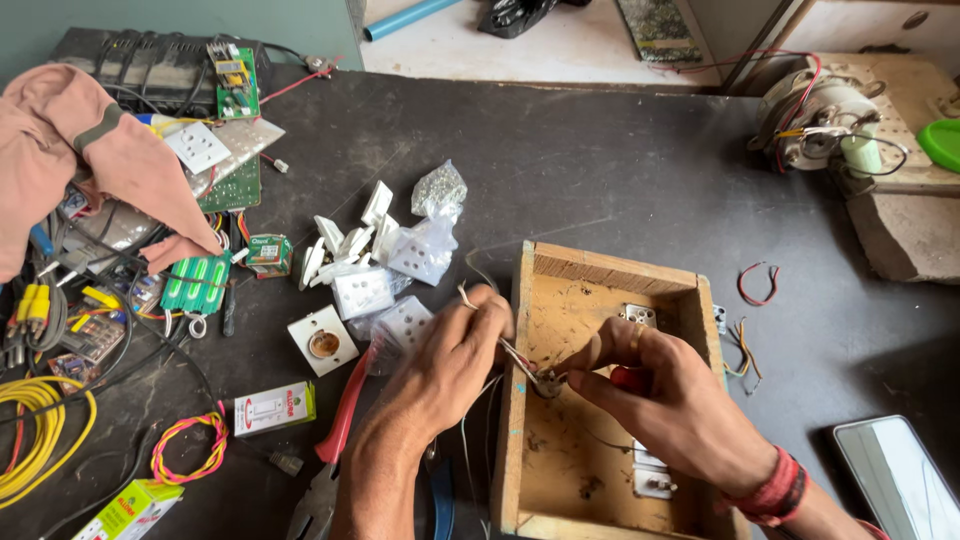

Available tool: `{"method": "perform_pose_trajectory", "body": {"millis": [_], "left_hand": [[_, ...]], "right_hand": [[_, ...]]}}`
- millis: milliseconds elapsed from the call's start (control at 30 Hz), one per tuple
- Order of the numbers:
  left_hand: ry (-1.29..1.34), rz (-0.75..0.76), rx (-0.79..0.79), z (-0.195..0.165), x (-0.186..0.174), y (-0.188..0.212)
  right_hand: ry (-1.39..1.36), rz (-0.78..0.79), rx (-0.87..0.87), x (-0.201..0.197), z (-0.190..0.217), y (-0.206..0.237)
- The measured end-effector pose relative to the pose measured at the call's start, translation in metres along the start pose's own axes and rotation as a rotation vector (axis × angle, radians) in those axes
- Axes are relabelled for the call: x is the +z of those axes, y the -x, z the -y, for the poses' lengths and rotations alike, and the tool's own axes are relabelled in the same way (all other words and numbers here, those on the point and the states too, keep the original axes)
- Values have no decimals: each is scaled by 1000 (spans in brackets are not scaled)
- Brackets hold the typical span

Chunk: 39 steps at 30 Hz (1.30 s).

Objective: The person assembles electrical components inside a wooden box. They use a screwdriver to tighten wires into terminal blocks and a socket, then use pliers to strip wire insulation and cut a wire.

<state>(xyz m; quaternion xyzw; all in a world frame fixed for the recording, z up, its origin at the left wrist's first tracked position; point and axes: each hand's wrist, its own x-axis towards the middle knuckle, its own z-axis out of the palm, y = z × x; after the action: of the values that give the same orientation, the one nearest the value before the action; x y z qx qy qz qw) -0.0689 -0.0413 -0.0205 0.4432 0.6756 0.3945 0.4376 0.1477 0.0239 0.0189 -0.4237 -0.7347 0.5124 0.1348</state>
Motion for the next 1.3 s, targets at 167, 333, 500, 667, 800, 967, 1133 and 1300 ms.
{"method": "perform_pose_trajectory", "body": {"millis": [167,333,500,667,800,967,1133,1300], "left_hand": [[-267,-16,-96,-10,1,2],[-303,-2,-200,-25,0,6],[-308,9,-199,-28,-1,5],[-291,-14,-167,-26,-2,3],[-288,12,-200,-27,-2,4],[-291,4,-201,-27,-2,4],[-274,-5,-226,-24,-3,1],[-232,-37,-183,-22,-2,1]], "right_hand": [[159,-45,-18,-1,2,2],[521,-174,-153,13,7,4],[475,-103,-24,10,12,3],[619,-144,-300,16,4,1],[584,-116,-215,16,-2,1],[554,-100,-330,12,5,2],[673,-69,-51,15,14,0],[664,-127,-281,13,10,0]]}}
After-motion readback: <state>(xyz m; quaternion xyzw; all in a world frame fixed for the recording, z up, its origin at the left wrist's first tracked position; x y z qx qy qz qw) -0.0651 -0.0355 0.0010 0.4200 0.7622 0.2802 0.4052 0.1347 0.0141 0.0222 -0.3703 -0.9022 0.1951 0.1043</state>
